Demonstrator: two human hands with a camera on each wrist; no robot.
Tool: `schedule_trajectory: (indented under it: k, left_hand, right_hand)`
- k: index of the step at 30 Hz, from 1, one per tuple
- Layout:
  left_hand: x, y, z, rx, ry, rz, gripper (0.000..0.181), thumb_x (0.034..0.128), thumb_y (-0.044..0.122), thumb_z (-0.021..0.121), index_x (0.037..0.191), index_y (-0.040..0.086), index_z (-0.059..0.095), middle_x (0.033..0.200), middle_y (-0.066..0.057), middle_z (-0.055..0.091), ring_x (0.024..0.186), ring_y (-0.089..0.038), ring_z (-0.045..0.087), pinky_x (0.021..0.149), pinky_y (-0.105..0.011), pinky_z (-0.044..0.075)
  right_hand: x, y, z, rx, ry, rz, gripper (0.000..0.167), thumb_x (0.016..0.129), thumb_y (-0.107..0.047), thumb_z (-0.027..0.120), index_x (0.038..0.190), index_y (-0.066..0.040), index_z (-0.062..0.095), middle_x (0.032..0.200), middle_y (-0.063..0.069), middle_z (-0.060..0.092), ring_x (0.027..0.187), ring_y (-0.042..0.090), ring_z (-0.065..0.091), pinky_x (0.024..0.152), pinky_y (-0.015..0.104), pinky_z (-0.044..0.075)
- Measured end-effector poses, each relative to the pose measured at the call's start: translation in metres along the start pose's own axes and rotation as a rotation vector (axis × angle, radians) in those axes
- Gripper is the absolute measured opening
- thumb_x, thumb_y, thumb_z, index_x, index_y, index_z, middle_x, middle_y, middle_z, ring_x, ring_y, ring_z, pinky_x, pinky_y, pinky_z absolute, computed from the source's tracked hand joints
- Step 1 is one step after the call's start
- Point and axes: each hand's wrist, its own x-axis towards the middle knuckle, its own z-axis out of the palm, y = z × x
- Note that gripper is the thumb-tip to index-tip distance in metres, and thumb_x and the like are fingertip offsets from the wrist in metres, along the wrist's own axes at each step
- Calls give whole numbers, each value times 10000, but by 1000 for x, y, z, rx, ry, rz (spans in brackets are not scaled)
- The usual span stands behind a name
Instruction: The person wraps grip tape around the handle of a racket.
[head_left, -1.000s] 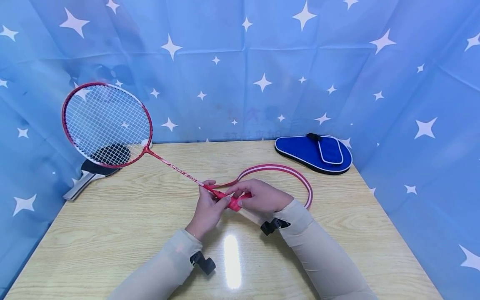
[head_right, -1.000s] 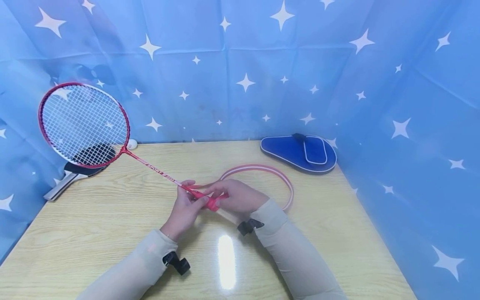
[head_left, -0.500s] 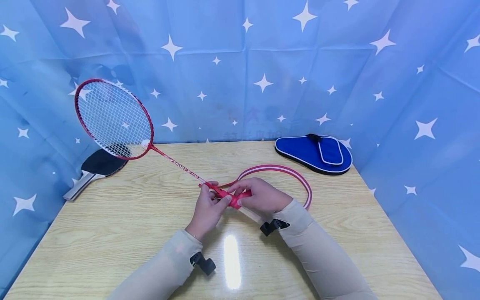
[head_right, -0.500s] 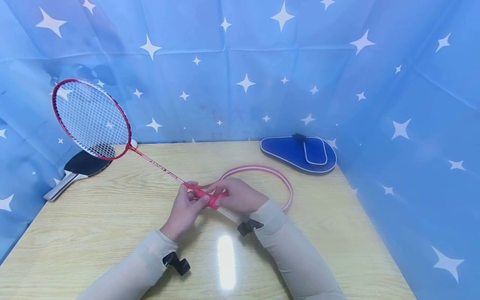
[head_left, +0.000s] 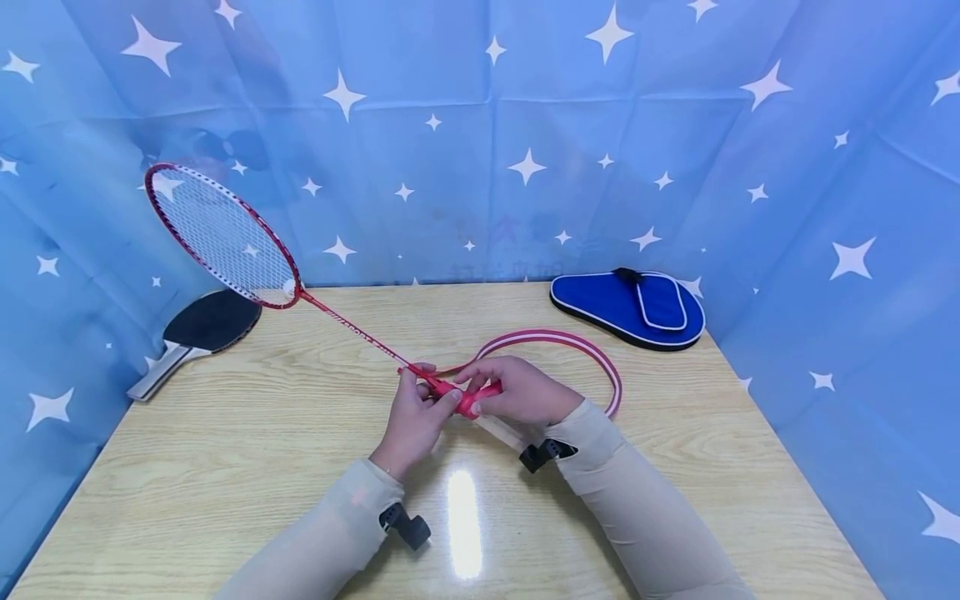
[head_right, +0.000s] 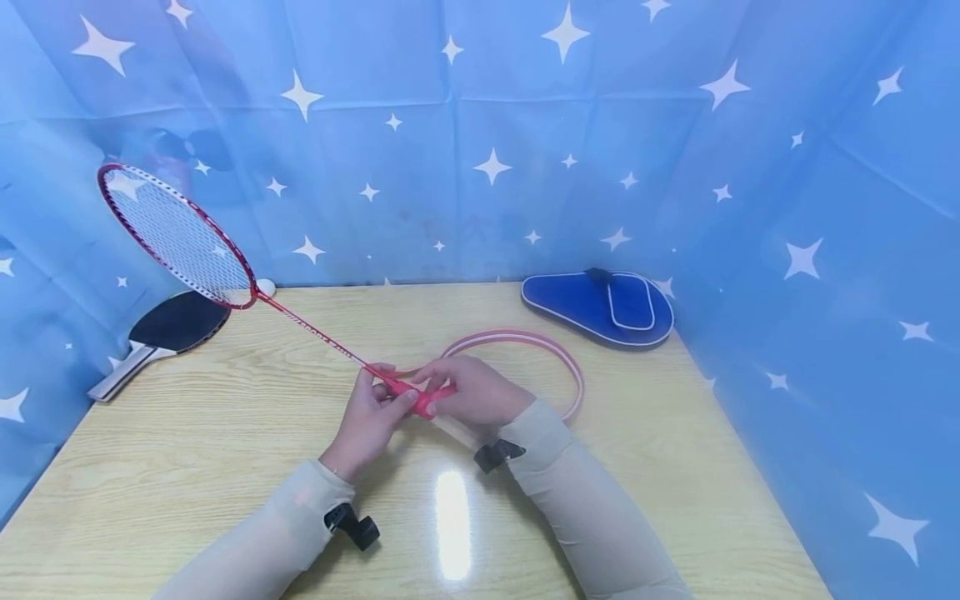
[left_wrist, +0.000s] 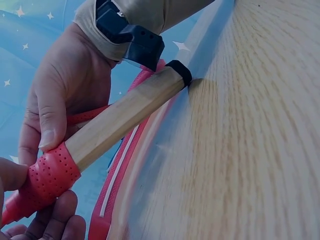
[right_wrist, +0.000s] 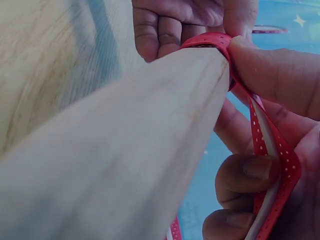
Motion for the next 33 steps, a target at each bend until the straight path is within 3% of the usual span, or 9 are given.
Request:
schedule_trajectory:
  k: [9, 17, 21, 25, 33]
  left_hand:
    - [-1, 1, 0, -6, -32, 8, 549, 1012, 46, 657, 1440, 15, 315, 1164, -243, 628, 973, -256, 727, 842, -281, 601]
    - [-2, 3, 1, 0, -38, 5, 600, 988, 78, 693, 1458, 74, 320, 1121, -216, 631, 891, -219, 721, 782, -243, 585]
    - [-2, 3, 0, 21, -37, -4, 616, 996, 119, 710, 1468, 103, 315, 1131, -216, 629, 899, -222, 724, 804, -298, 605]
    - [-2, 3, 0, -13, -38, -8, 595, 1005, 78, 684, 1460, 81, 300, 1124, -224, 640, 894, -234, 737, 845, -359, 629]
    - [-2, 4, 1, -74, -24, -15, 564, 997, -10, 636, 1439, 30, 287, 1151, -247, 612, 912, -212, 723, 834, -256, 610]
  right_hand:
    - [-3, 3, -3, 38, -41, -46, 423, 973, -66, 735, 1357, -242, 719, 1069, -77, 735, 764, 170, 592, 688, 261, 525]
    - [-1, 3, -2, 4, -20, -16, 430, 914, -92, 801, 1317, -217, 715, 985, -99, 751, 895, 161, 684, 778, 325, 585]
    - [-1, 2, -3, 20, -15, -3, 433, 898, -103, 826, 1302, -220, 720, 989, -79, 746, 896, 184, 682, 785, 355, 595]
    - [0, 1, -3, 27, -6, 9, 433, 886, -148, 859, 1291, -226, 728, 1012, -79, 746, 942, 181, 682, 824, 363, 593]
    - [-1, 3, -1, 37, -35, -24, 382, 946, -97, 783, 1304, -218, 730, 1054, -87, 754, 890, 176, 651, 785, 311, 569]
